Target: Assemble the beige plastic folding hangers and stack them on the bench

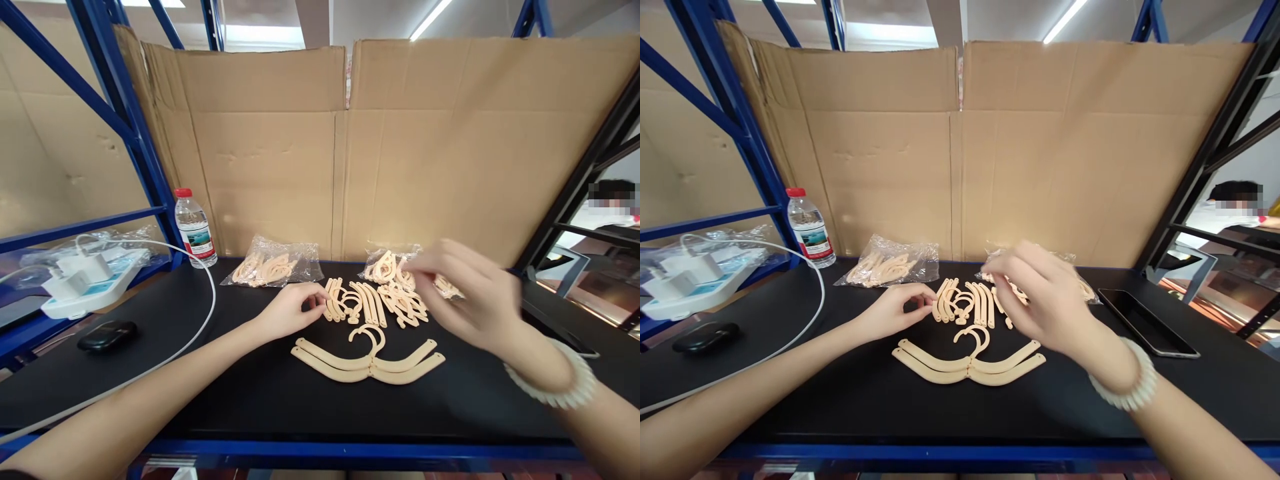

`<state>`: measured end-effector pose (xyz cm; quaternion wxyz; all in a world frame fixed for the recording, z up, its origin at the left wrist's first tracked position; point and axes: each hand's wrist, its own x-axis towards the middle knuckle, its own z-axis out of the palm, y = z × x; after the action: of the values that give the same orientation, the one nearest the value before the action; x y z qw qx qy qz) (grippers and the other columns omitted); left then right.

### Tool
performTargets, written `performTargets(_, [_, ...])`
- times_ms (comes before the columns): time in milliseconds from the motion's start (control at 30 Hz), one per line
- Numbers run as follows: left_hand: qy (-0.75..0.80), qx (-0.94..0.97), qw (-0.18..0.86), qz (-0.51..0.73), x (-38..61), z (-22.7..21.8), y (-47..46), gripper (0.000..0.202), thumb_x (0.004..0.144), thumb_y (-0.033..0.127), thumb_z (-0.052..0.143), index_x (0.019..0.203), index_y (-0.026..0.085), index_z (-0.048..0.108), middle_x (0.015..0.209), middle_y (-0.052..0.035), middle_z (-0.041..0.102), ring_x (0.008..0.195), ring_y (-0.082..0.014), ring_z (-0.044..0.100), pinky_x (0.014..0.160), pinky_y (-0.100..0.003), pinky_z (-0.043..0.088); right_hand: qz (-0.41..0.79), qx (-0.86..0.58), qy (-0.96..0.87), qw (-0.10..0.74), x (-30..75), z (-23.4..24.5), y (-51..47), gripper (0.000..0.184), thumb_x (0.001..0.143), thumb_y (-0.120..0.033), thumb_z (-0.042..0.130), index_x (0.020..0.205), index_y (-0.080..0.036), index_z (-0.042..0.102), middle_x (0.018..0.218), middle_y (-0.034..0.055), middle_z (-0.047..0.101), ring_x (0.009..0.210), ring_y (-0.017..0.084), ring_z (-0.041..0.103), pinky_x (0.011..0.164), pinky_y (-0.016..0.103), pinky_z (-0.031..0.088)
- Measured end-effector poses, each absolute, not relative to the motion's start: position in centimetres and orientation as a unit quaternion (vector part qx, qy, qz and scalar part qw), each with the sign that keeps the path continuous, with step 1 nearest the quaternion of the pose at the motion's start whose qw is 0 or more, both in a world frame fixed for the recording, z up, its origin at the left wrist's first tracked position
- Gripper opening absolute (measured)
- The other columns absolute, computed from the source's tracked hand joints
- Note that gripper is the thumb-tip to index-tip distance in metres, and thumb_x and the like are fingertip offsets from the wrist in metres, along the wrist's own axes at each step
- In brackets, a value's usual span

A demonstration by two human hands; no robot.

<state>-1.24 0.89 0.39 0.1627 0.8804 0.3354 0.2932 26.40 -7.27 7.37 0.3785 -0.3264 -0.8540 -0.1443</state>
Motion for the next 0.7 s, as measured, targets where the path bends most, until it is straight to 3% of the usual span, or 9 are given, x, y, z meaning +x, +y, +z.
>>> performTargets(100, [0.378,0.868,0.162,0.280,-1.2,0.1,2.3,0.018,0.081,0.024,0.059,0.096,0.015,0.063,0.079,-0.0028,0.069,0.059,-0.0133,0.060,0.059,-0.026,0.048,0.007,-0.373,-0.890,0.264,26.0,5.5,-3.0,0.018,0.094,-0.023,0.050,0.102,-0.018,0.065,0.087,0.0054,0.067,0.073,0.015,0.061,0.065,0.028,0.047])
performTargets(167, [0.403,0.858,0.162,0.273,-1.1,-0.2,3.2,0.020,0.079,0.027,0.060,0.095,0.015,0.062,0.076,-0.0014,0.067,0.053,-0.0119,0.057,0.054,-0.025,0.046,0.064,-0.363,-0.911,0.186,25.7,3.7,-0.4,0.018,0.092,-0.021,0.051,0.098,-0.017,0.067,0.083,0.0040,0.067,0.073,0.016,0.061,0.066,0.028,0.047])
performTargets(267, [0.427,0.848,0.155,0.273,-0.7,-1.0,4.0,0.020,0.076,0.029,0.062,0.092,0.017,0.062,0.077,-0.0001,0.063,0.052,-0.0110,0.054,0.052,-0.025,0.045,0.054,-0.354,-0.916,0.182,25.1,1.4,1.7,0.017,0.089,-0.014,0.053,0.089,-0.017,0.070,0.081,0.0045,0.065,0.079,0.018,0.060,0.075,0.032,0.047])
performTargets(367, [0.440,0.837,0.146,0.289,-0.3,-2.1,4.2,0.023,0.077,0.033,0.062,0.094,0.017,0.062,0.080,-0.0009,0.061,0.056,-0.0123,0.054,0.056,-0.027,0.046,0.040,-0.347,-0.917,0.194,24.5,0.2,2.0,0.016,0.090,-0.015,0.055,0.094,-0.017,0.070,0.088,0.0063,0.062,0.085,0.020,0.058,0.079,0.033,0.046])
performTargets(500, [0.461,0.817,0.136,0.320,0.0,-3.4,4.2,0.029,0.079,0.036,0.060,0.101,0.017,0.059,0.087,-0.0038,0.061,0.067,-0.0158,0.055,0.067,-0.032,0.050,0.032,-0.321,-0.929,0.182,24.0,-0.3,1.5,0.018,0.090,-0.017,0.059,0.105,-0.020,0.069,0.092,0.0067,0.059,0.088,0.020,0.055,0.078,0.032,0.046])
performTargets(700, [0.457,0.815,0.156,0.320,0.0,-3.6,4.2,0.029,0.084,0.033,0.056,0.106,0.014,0.058,0.095,-0.0074,0.064,0.069,-0.0156,0.056,0.069,-0.033,0.051,0.025,-0.305,-0.937,0.169,23.8,-0.7,1.2,0.020,0.090,-0.010,0.056,0.102,-0.017,0.070,0.091,0.0073,0.057,0.085,0.019,0.053,0.074,0.030,0.045])
